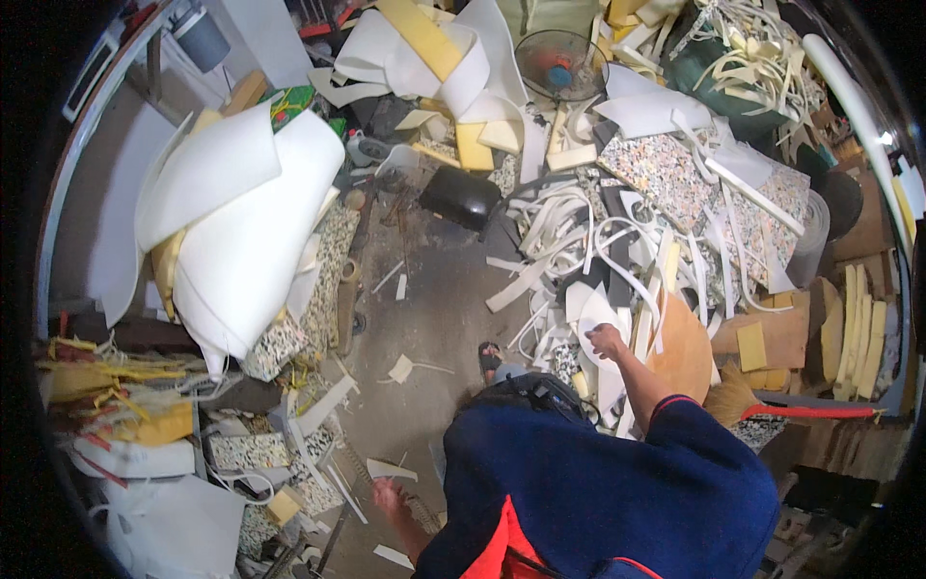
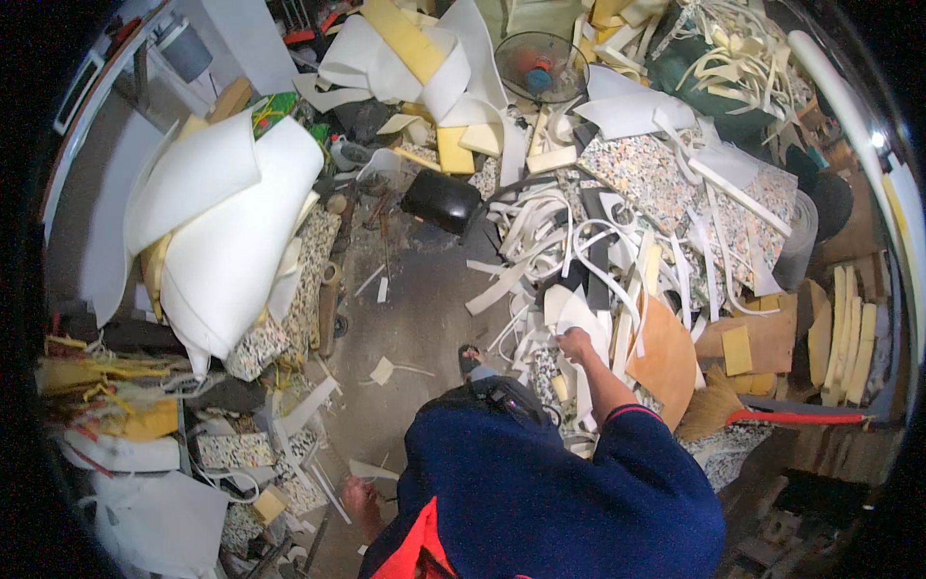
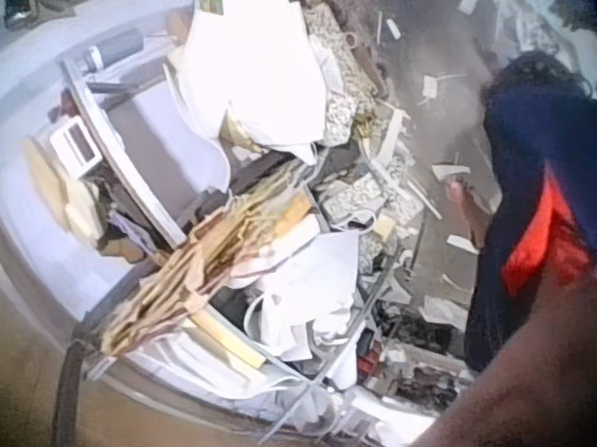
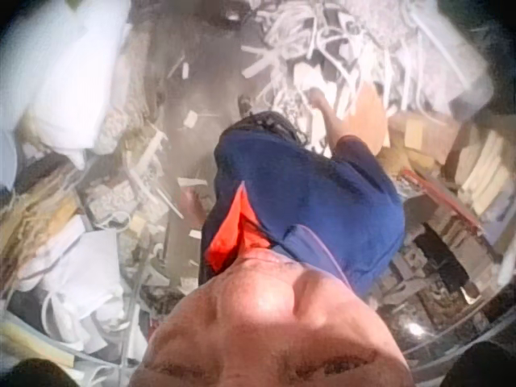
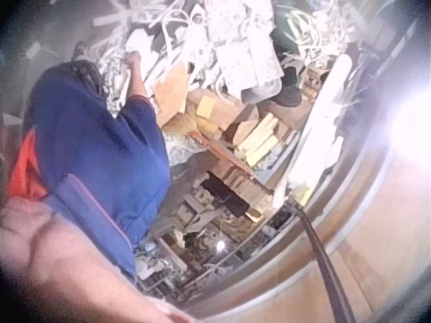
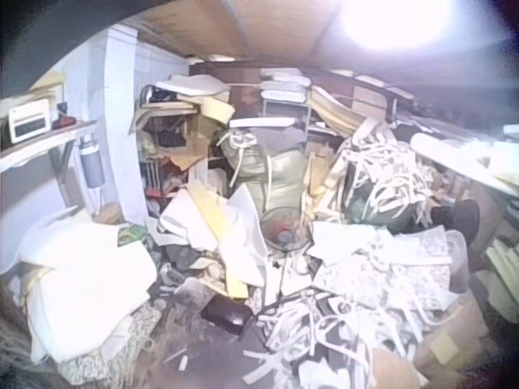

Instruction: The person cuts a white plastic strip to fit a curved wooden panel, then applies adhesive with a spray gun to the panel's edge. They press the strip onto the glued edge, aligning it along the curve. The person repeats the spray and press steps on another section of the panel.

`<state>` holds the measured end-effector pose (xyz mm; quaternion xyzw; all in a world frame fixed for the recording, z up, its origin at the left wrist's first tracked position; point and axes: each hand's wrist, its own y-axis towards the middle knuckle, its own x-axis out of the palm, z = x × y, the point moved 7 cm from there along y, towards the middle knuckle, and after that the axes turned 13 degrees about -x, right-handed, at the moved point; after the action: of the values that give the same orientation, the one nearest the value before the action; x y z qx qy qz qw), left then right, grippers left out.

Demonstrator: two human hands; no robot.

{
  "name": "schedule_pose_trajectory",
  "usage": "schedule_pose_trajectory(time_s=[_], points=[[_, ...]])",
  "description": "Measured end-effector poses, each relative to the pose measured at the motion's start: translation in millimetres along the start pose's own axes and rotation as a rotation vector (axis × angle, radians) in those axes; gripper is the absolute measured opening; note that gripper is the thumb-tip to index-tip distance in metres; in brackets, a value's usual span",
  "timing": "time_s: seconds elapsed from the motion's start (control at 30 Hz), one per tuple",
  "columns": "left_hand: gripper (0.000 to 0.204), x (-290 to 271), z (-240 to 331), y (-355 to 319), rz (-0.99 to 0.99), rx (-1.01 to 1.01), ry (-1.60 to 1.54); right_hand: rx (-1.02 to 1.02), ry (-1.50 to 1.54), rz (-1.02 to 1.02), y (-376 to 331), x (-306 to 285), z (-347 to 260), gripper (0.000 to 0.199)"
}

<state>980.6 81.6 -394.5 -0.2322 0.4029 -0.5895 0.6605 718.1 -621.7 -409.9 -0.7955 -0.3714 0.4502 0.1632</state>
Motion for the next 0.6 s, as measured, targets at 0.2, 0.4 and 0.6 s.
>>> schedule_pose_trajectory(time_s=[0.2,0.4,0.6], points=[[0.032,136,80,29,-0.219,-0.104,0.448,0.235,0.304,0.178,38,-35,19,0.045],[0.032,148,138,81,-0.095,-0.255,0.51,0.281,0.302,0.054,30,11,-21,0.033],[0.029,225,235,174,-0.35,0.116,0.823,0.387,0.209,-0.006,23,23,-73,0.04]])
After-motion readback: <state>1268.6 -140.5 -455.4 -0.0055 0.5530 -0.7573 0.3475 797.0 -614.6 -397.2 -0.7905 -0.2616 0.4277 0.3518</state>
